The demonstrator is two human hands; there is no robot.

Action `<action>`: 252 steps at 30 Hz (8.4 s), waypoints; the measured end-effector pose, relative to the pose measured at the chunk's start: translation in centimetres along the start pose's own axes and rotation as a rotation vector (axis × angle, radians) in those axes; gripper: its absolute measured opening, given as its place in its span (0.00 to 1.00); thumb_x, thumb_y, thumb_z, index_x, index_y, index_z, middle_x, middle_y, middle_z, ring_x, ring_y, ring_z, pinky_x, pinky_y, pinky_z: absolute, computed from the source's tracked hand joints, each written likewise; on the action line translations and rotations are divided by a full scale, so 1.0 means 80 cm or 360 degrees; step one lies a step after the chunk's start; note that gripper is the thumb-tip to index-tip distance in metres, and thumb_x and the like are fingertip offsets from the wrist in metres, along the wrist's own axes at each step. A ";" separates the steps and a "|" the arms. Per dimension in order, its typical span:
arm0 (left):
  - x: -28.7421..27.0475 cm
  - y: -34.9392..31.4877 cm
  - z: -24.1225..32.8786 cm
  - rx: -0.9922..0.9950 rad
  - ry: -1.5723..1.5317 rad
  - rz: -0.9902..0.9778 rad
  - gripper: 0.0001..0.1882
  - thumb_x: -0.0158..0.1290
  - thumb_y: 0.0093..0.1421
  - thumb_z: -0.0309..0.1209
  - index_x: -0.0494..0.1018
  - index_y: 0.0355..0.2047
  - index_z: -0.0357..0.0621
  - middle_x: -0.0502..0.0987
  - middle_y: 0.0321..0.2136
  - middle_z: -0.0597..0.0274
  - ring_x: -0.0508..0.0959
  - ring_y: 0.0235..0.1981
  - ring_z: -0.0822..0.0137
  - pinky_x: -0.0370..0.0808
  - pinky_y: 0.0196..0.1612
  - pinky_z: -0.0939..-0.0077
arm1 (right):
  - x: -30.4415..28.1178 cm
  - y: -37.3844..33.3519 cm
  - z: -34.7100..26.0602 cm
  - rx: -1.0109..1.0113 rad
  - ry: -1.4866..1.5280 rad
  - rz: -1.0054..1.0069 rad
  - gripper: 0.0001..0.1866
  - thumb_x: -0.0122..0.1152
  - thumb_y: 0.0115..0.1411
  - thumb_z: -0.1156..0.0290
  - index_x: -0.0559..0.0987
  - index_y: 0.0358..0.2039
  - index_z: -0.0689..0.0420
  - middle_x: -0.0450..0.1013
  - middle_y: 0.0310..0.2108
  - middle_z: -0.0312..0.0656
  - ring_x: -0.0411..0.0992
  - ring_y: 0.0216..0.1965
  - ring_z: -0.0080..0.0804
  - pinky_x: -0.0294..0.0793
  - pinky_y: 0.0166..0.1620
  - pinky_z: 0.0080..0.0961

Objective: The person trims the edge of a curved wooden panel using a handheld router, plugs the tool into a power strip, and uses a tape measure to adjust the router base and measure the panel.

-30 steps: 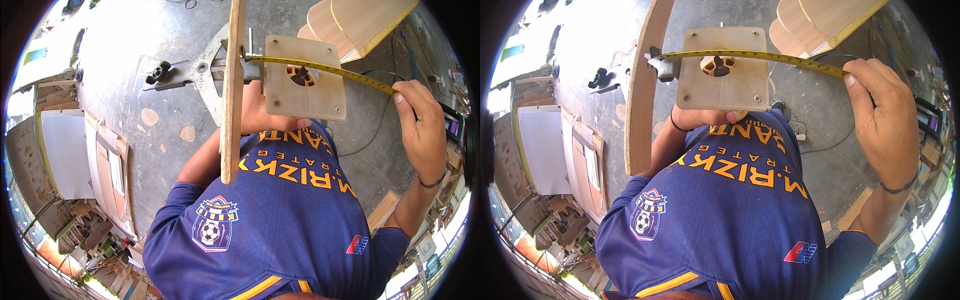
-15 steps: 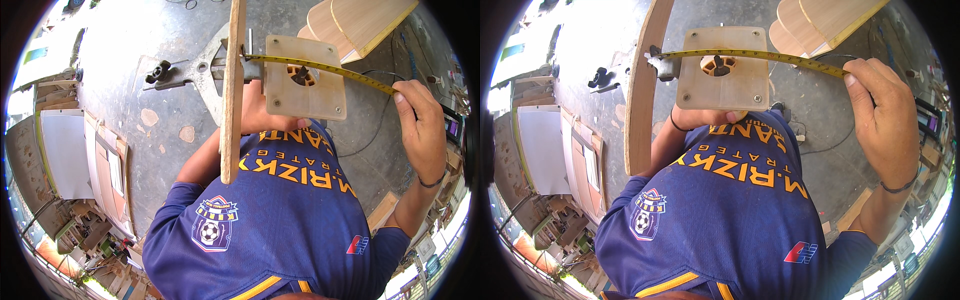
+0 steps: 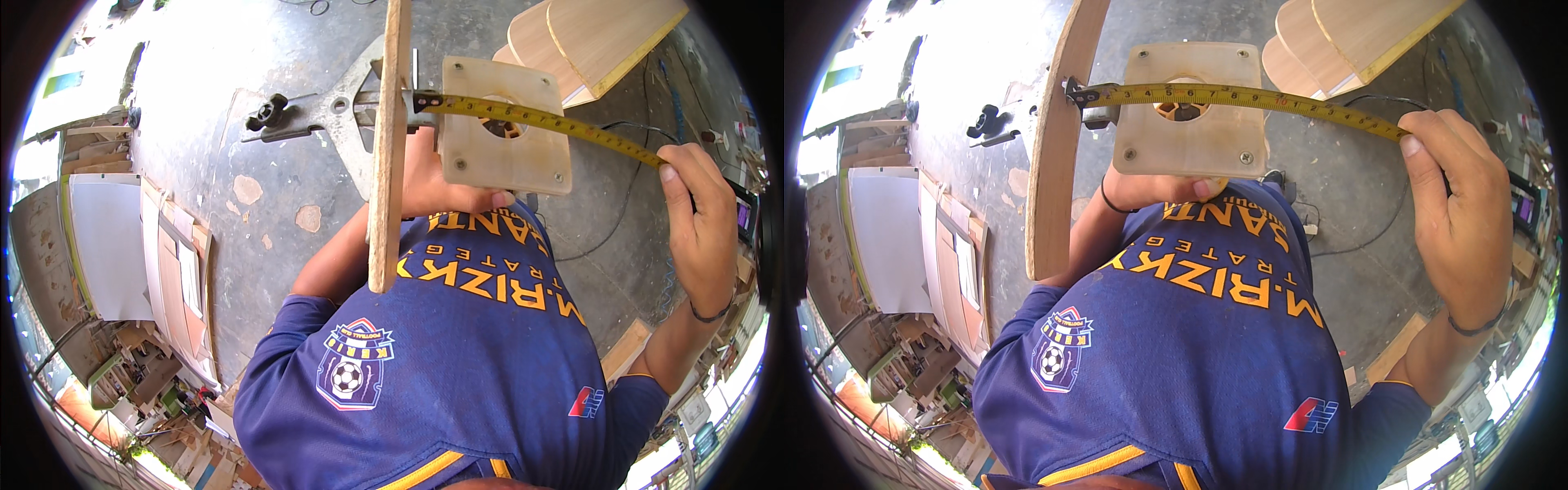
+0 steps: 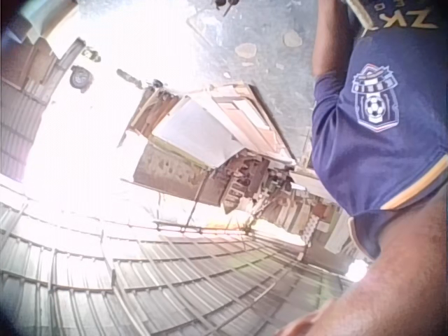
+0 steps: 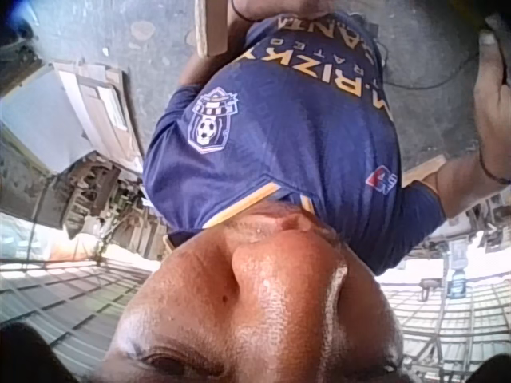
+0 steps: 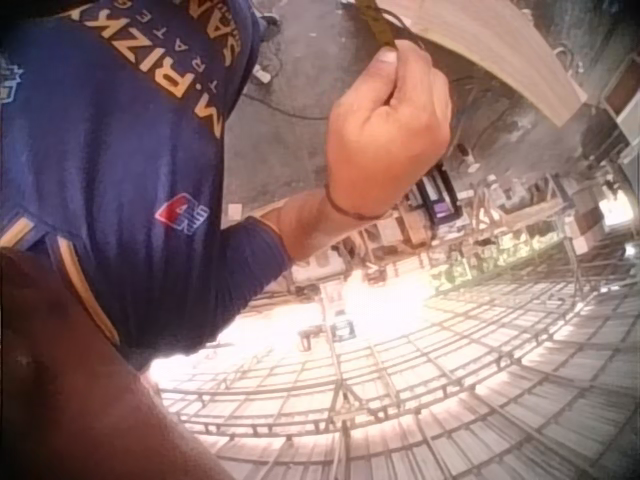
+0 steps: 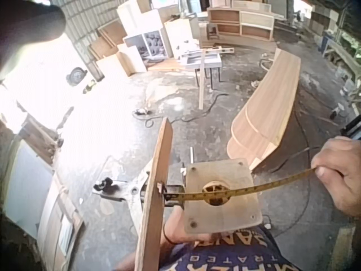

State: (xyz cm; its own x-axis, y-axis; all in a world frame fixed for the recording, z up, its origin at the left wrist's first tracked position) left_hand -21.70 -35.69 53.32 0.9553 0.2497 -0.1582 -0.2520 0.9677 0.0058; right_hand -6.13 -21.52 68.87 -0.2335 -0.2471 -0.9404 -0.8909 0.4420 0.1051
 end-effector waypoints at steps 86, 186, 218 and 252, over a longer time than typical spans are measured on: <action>0.004 -0.010 0.014 0.0072 -0.0164 0.0135 0.21 0.64 0.39 0.38 0.78 0.32 0.40 0.80 0.28 0.61 0.79 0.30 0.67 0.75 0.37 0.72 | 0.019 0.003 0.013 -0.0089 0.0044 0.0063 0.08 0.52 0.60 0.76 0.74 0.37 0.67 0.69 0.26 0.48 0.67 0.25 0.38 0.66 0.32 0.28; 0.284 0.200 -0.418 -0.1928 -0.1209 -0.1914 0.51 0.66 0.43 0.52 0.57 0.59 0.32 0.68 0.54 0.53 0.69 0.54 0.61 0.65 0.56 0.66 | 1.022 -0.381 0.317 0.2642 0.1463 -0.1238 0.20 0.54 0.58 0.62 0.75 0.44 0.66 0.72 0.45 0.56 0.71 0.50 0.47 0.73 0.49 0.42; 0.351 0.326 -0.325 -0.1844 -0.3454 -0.0304 0.45 0.35 0.56 0.66 0.62 0.56 0.36 0.68 0.52 0.44 0.70 0.53 0.53 0.64 0.58 0.61 | 0.391 -0.024 0.385 0.0903 0.0280 0.1152 0.37 0.60 0.53 0.46 0.59 0.52 0.58 0.61 0.54 0.50 0.56 0.61 0.62 0.58 0.60 0.58; 0.223 0.483 -0.340 0.0261 0.0884 -0.0497 0.38 0.70 0.24 0.41 0.77 0.43 0.59 0.65 0.59 0.72 0.56 0.66 0.63 0.33 0.58 0.30 | 0.332 0.050 0.478 0.0550 0.0645 0.1068 0.49 0.35 0.55 0.31 0.55 0.54 0.70 0.60 0.49 0.61 0.69 0.49 0.58 0.72 0.50 0.54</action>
State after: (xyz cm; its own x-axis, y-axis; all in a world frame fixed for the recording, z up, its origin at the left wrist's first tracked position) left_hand -18.64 5.25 23.89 0.7467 -0.0563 -0.6628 0.0929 0.9955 0.0202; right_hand -1.01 6.68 31.96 -0.8487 -0.0995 -0.5194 -0.3611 0.8265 0.4318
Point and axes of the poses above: each hand's wrist, its own y-axis towards the middle knuckle, its own x-axis out of the palm, z = x × y, the point moved 7 cm from there along y, towards the middle knuckle
